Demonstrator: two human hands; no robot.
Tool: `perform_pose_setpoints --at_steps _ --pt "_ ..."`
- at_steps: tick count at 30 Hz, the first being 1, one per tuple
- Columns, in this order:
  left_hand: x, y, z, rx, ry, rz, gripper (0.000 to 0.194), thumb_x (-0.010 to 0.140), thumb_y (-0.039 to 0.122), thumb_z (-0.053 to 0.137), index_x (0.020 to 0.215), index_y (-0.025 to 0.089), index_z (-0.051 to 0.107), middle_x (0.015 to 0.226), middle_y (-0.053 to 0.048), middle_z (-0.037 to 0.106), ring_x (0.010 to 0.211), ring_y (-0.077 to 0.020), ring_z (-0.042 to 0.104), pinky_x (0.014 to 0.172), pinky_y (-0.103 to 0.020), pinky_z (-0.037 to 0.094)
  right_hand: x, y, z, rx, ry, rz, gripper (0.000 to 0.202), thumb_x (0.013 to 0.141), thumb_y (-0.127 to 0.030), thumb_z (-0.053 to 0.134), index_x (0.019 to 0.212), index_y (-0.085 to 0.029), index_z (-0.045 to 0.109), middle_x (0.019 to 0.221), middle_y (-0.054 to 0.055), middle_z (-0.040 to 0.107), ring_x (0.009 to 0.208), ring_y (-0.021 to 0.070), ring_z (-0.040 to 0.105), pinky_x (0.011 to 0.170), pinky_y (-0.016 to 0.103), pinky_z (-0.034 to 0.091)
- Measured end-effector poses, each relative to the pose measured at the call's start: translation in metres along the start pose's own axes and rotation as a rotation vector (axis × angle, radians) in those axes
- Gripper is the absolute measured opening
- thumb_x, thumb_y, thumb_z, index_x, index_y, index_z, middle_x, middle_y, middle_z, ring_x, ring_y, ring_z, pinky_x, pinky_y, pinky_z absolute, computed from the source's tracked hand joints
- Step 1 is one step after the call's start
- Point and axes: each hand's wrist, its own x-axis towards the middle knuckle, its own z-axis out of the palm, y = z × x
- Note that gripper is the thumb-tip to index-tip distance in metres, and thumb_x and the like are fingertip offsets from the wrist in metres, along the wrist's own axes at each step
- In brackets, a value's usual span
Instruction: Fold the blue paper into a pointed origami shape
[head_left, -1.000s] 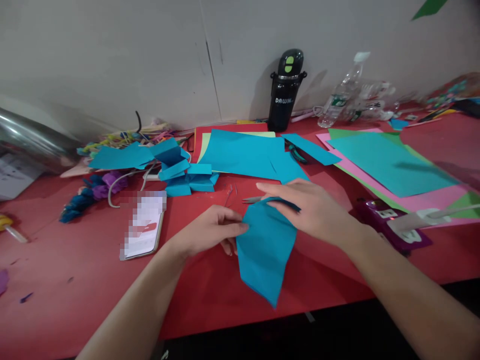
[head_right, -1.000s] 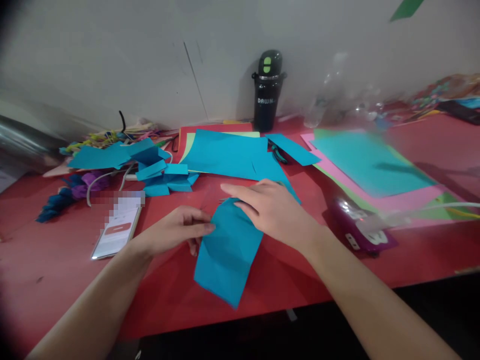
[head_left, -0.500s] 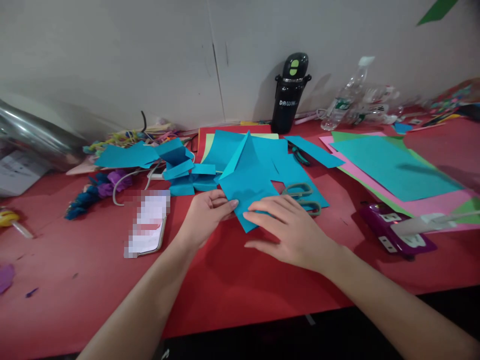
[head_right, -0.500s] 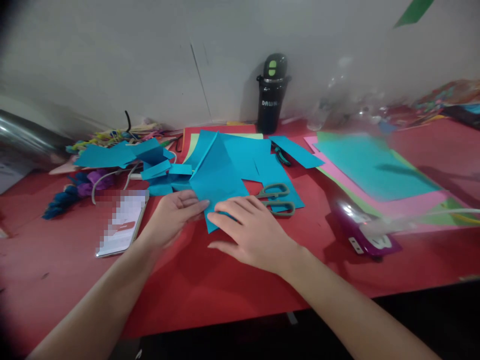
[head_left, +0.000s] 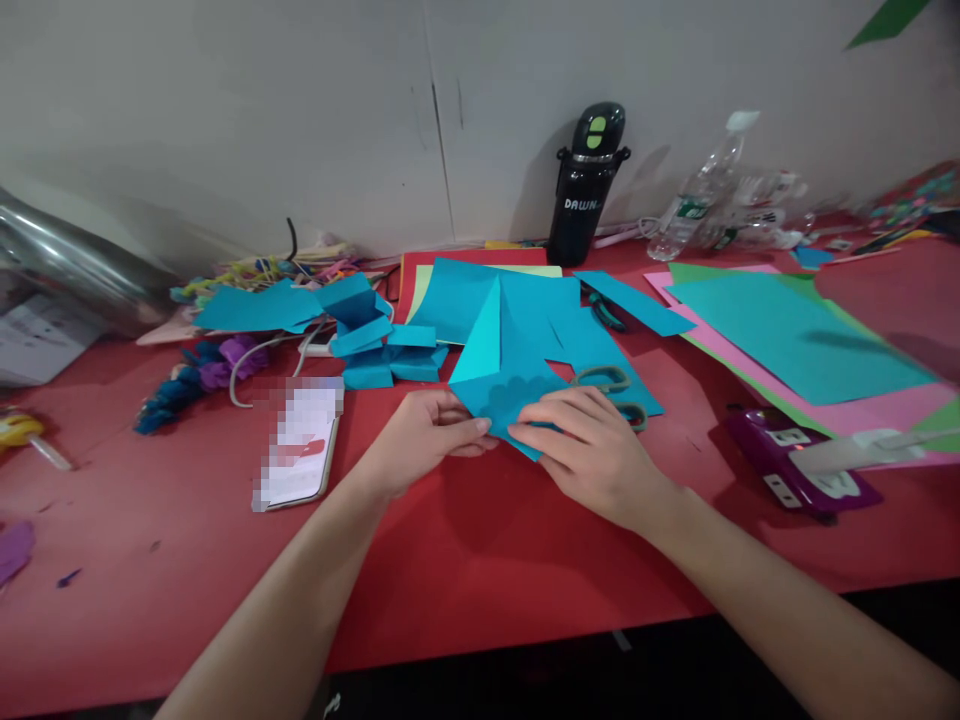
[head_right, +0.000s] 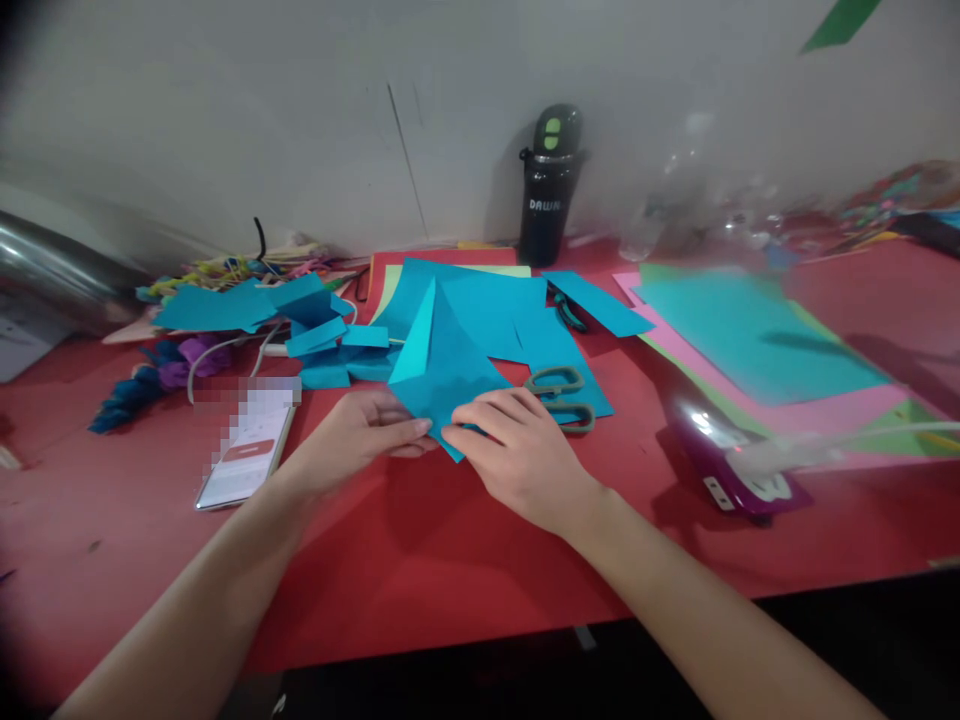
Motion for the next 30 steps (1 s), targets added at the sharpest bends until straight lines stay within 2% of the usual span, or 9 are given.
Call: perform_pose_setpoints --at_steps 4,8,14,20,24,27,30 --pt "0.001 0.001 0.000 0.075 0.008 0.049 0.021 0.080 0.033 0.076 0.093 0.016 0.075 0.091 -0.008 0.079 0.085 -0.0203 0.075 0.079 -0.030 0.061 -0.002 0.003 0.003 0.054 -0.068 -0.003 0.029 0.088 -0.003 0.052 0.104 -0.021 0.067 0.106 0.005 0.072 0.100 0.0234 0.060 0.085 0.039 0.044" --pt "0.001 0.000 0.001 0.064 -0.001 0.049 0.025 0.080 0.032 0.076 0.100 0.016 0.075 0.096 -0.009 0.079 0.086 -0.0197 0.074 0.080 -0.030 0.060 -0.002 0.002 0.007 0.012 -0.107 0.036 0.021 0.094 -0.015 0.057 0.110 -0.020 0.068 0.103 0.006 0.070 0.094 0.0234 0.059 0.084 0.041 0.041" --pt "0.000 0.001 0.002 0.080 -0.018 0.054 0.024 0.079 0.031 0.078 0.097 0.016 0.075 0.097 -0.009 0.079 0.091 -0.0225 0.075 0.083 -0.032 0.060 -0.001 -0.001 0.009 0.123 -0.101 0.207 0.017 0.099 -0.027 0.055 0.100 -0.022 0.071 0.098 0.005 0.069 0.092 0.0218 0.058 0.082 0.040 0.039" --pt "-0.003 0.002 0.005 0.176 0.006 0.087 0.022 0.081 0.033 0.076 0.095 0.017 0.076 0.094 -0.009 0.080 0.091 -0.0245 0.076 0.084 -0.034 0.060 0.002 -0.004 0.009 0.278 -0.048 0.419 0.012 0.096 -0.030 0.061 0.089 -0.022 0.069 0.093 0.003 0.070 0.092 0.0217 0.062 0.087 0.043 0.041" --pt "-0.004 0.002 0.006 0.204 0.012 0.089 0.022 0.083 0.033 0.074 0.096 0.016 0.076 0.093 -0.010 0.080 0.091 -0.0248 0.076 0.082 -0.034 0.061 0.003 -0.004 0.012 0.294 0.000 0.510 0.015 0.092 -0.034 0.065 0.083 -0.023 0.066 0.090 0.004 0.069 0.093 0.0256 0.063 0.088 0.048 0.045" --pt "-0.004 -0.001 0.008 0.195 0.064 0.070 0.022 0.081 0.036 0.076 0.089 0.016 0.075 0.090 -0.011 0.080 0.089 -0.0266 0.076 0.081 -0.036 0.062 0.001 -0.001 0.017 0.236 0.122 0.623 0.025 0.084 -0.046 0.072 0.084 -0.023 0.064 0.104 0.010 0.065 0.106 0.0329 0.059 0.089 0.055 0.047" --pt "-0.002 -0.004 0.012 0.125 0.124 0.090 0.026 0.079 0.039 0.078 0.087 0.015 0.072 0.089 -0.010 0.080 0.088 -0.0274 0.076 0.080 -0.037 0.063 -0.002 0.003 0.022 0.268 0.246 0.758 0.049 0.076 -0.054 0.078 0.110 -0.025 0.059 0.136 0.016 0.051 0.127 0.0384 0.048 0.094 0.059 0.047"
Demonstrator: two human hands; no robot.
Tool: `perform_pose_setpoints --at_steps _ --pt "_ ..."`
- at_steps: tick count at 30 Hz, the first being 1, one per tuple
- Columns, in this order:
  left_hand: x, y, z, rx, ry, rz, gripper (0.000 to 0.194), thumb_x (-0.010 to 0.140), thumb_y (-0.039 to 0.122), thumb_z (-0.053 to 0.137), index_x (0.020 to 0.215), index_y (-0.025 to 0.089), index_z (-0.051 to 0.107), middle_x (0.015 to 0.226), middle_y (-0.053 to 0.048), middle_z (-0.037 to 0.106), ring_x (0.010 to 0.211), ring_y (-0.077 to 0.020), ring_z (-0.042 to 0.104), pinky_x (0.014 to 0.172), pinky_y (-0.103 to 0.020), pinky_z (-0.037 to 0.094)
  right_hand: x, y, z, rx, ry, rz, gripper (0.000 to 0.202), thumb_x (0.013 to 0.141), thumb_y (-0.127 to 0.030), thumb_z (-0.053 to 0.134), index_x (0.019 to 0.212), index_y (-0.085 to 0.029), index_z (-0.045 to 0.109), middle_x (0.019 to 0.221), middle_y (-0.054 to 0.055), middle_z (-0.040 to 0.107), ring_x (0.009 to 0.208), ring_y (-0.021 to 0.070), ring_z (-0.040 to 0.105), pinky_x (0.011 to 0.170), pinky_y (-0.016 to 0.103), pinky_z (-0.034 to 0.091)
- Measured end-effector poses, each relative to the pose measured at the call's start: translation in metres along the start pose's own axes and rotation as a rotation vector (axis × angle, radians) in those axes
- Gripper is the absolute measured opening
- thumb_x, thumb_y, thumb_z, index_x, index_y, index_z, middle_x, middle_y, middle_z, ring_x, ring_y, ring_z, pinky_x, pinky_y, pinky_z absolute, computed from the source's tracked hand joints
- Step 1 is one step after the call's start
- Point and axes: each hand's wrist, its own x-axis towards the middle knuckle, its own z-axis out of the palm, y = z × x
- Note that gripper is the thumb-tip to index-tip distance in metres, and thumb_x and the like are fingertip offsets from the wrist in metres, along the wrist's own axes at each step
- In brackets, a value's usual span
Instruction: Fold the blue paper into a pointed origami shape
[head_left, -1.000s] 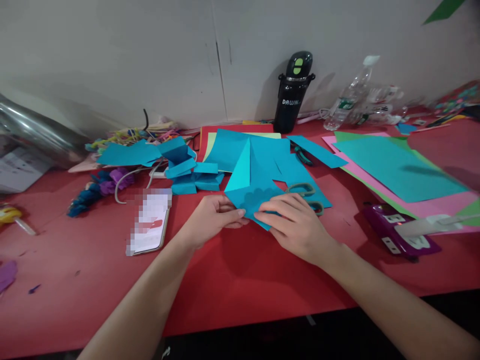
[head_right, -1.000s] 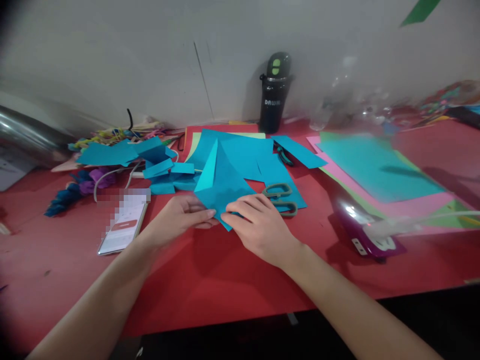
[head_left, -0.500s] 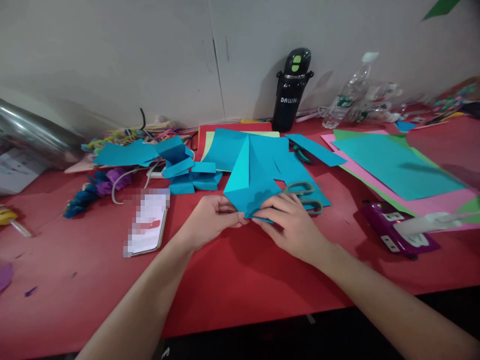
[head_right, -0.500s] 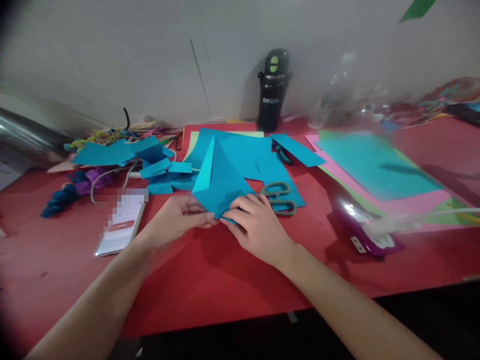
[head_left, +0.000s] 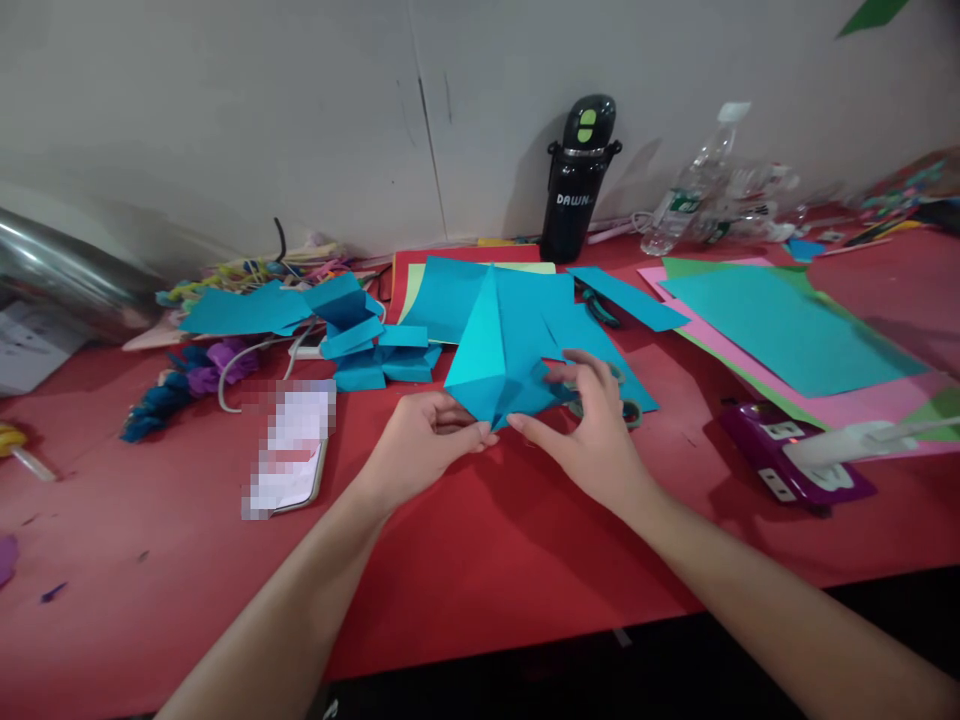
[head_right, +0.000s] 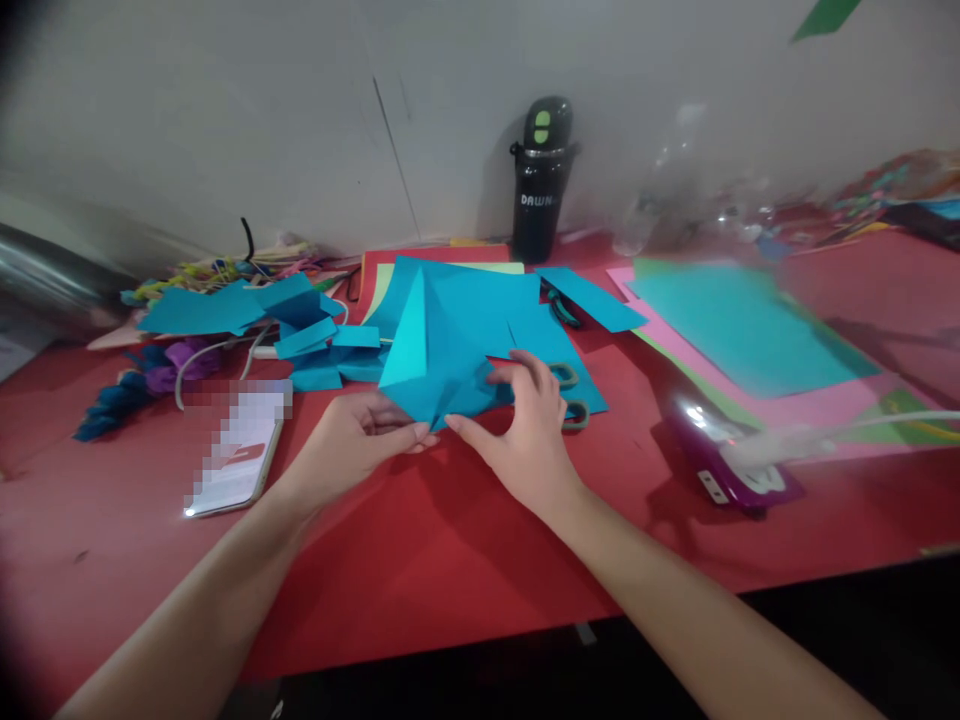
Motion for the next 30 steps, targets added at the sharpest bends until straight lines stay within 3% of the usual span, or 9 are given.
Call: perform_pose_setpoints --at_steps 3,6,10,12,15,18,21,25,30 --pt "0.001 0.000 0.007 -0.078 0.038 0.016 0.026 0.079 0.038 0.079 0.088 0.014 0.071 0.090 -0.010 0.080 0.090 -0.0261 0.077 0.084 -0.037 0.062 0.001 0.004 0.002 0.149 0.061 0.142 0.087 0.069 -0.053 0.083 0.139 -0.026 0.039 0.151 0.018 0.034 0.136 0.0379 0.039 0.102 0.059 0.045" --pt "0.000 0.001 0.015 -0.152 0.073 0.003 0.026 0.077 0.035 0.081 0.084 0.014 0.067 0.089 -0.009 0.080 0.089 -0.0257 0.077 0.086 -0.036 0.062 0.005 0.004 0.003 0.383 0.095 0.309 0.102 0.064 -0.047 0.088 0.145 -0.027 0.029 0.150 0.017 0.033 0.133 0.0331 0.044 0.103 0.052 0.047" --pt "0.000 0.000 0.020 -0.217 0.097 -0.007 0.029 0.075 0.035 0.083 0.078 0.015 0.061 0.088 -0.010 0.080 0.090 -0.0279 0.077 0.086 -0.039 0.063 0.008 -0.003 0.002 0.704 0.076 0.471 0.088 0.066 -0.038 0.087 0.137 -0.030 0.036 0.105 0.002 0.053 0.094 0.0199 0.061 0.085 0.040 0.056" --pt "-0.001 -0.001 0.022 -0.219 0.093 0.002 0.030 0.075 0.036 0.083 0.078 0.015 0.062 0.088 -0.011 0.080 0.090 -0.0286 0.077 0.086 -0.040 0.063 0.006 -0.007 0.003 0.812 0.046 0.515 0.073 0.067 -0.036 0.086 0.127 -0.030 0.045 0.082 -0.006 0.046 0.076 0.0156 0.058 0.075 0.035 0.056" --pt "-0.002 -0.001 0.023 -0.183 0.079 0.032 0.026 0.076 0.037 0.081 0.082 0.015 0.067 0.090 -0.010 0.080 0.091 -0.0292 0.077 0.086 -0.041 0.063 0.004 -0.010 0.004 0.907 -0.025 0.544 0.044 0.069 -0.035 0.086 0.098 -0.026 0.054 0.069 -0.008 0.041 0.066 0.0133 0.054 0.069 0.033 0.055" --pt "-0.003 0.000 0.024 -0.151 0.043 0.058 0.025 0.079 0.036 0.078 0.093 0.016 0.073 0.089 -0.008 0.081 0.093 -0.0285 0.076 0.088 -0.040 0.062 0.003 -0.011 0.005 0.918 -0.110 0.517 0.033 0.072 -0.037 0.084 0.083 -0.024 0.056 0.073 -0.005 0.054 0.073 0.0158 0.060 0.076 0.038 0.057" --pt "-0.003 0.000 0.024 -0.156 0.008 0.078 0.025 0.081 0.035 0.077 0.098 0.016 0.074 0.090 -0.007 0.080 0.093 -0.0271 0.076 0.088 -0.038 0.061 0.005 -0.014 0.005 0.958 -0.120 0.512 0.032 0.070 -0.037 0.085 0.089 -0.024 0.063 0.093 0.002 0.069 0.089 0.0207 0.067 0.089 0.045 0.057" --pt "-0.003 -0.003 0.027 -0.201 0.002 0.089 0.029 0.081 0.037 0.077 0.101 0.016 0.074 0.094 -0.008 0.080 0.090 -0.0259 0.076 0.085 -0.037 0.062 0.006 -0.015 0.005 1.015 -0.112 0.503 0.032 0.068 -0.035 0.087 0.089 -0.024 0.066 0.104 0.004 0.073 0.098 0.0236 0.069 0.095 0.048 0.057" --pt "-0.002 -0.001 0.028 -0.161 0.029 0.087 0.029 0.080 0.037 0.078 0.100 0.015 0.075 0.092 -0.008 0.080 0.090 -0.0261 0.076 0.082 -0.036 0.063 0.002 -0.009 0.008 0.927 -0.177 0.400 0.028 0.079 -0.037 0.079 0.100 -0.026 0.064 0.114 0.005 0.073 0.105 0.0241 0.070 0.093 0.047 0.059"
